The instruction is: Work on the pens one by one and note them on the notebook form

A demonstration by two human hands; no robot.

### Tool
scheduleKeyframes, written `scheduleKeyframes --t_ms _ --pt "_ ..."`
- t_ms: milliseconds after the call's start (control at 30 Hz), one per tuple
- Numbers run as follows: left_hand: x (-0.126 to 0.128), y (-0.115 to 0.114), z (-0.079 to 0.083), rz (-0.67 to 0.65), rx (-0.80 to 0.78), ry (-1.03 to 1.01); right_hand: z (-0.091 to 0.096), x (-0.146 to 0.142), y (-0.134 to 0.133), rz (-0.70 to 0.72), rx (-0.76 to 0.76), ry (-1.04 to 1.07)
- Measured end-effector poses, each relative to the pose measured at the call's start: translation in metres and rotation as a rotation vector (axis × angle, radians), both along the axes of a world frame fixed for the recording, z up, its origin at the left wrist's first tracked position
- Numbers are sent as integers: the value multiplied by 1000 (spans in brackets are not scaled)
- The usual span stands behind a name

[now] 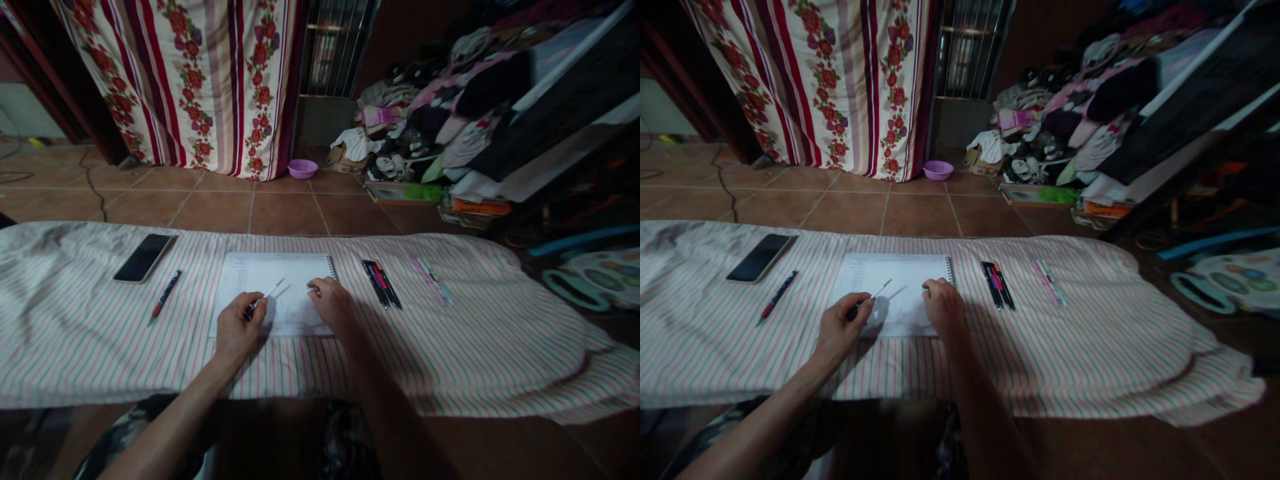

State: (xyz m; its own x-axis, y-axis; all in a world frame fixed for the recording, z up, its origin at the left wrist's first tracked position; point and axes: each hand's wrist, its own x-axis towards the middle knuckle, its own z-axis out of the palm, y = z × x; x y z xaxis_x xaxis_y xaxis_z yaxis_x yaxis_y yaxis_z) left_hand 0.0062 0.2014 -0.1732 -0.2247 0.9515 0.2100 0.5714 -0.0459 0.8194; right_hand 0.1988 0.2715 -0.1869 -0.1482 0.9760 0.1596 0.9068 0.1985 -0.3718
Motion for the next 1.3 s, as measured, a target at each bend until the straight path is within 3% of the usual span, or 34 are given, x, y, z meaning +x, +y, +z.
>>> scheduleKeyframes --t_ms 133,333,500,800,1300 --pt "0 0 0 -1 23 -1 2 -3 5 -14 21 269" --pt "1 0 0 -3 31 -3 12 -10 8 -88 -270 1102" --pt "2 0 -1 -12 79 59 28 -15 -1 -107 -421 1411" --pt "3 -1 -4 -46 120 147 34 -24 -7 0 -487 1403" --pt "4 -1 -2 -62 86 160 34 -26 -8 -3 -473 1341"
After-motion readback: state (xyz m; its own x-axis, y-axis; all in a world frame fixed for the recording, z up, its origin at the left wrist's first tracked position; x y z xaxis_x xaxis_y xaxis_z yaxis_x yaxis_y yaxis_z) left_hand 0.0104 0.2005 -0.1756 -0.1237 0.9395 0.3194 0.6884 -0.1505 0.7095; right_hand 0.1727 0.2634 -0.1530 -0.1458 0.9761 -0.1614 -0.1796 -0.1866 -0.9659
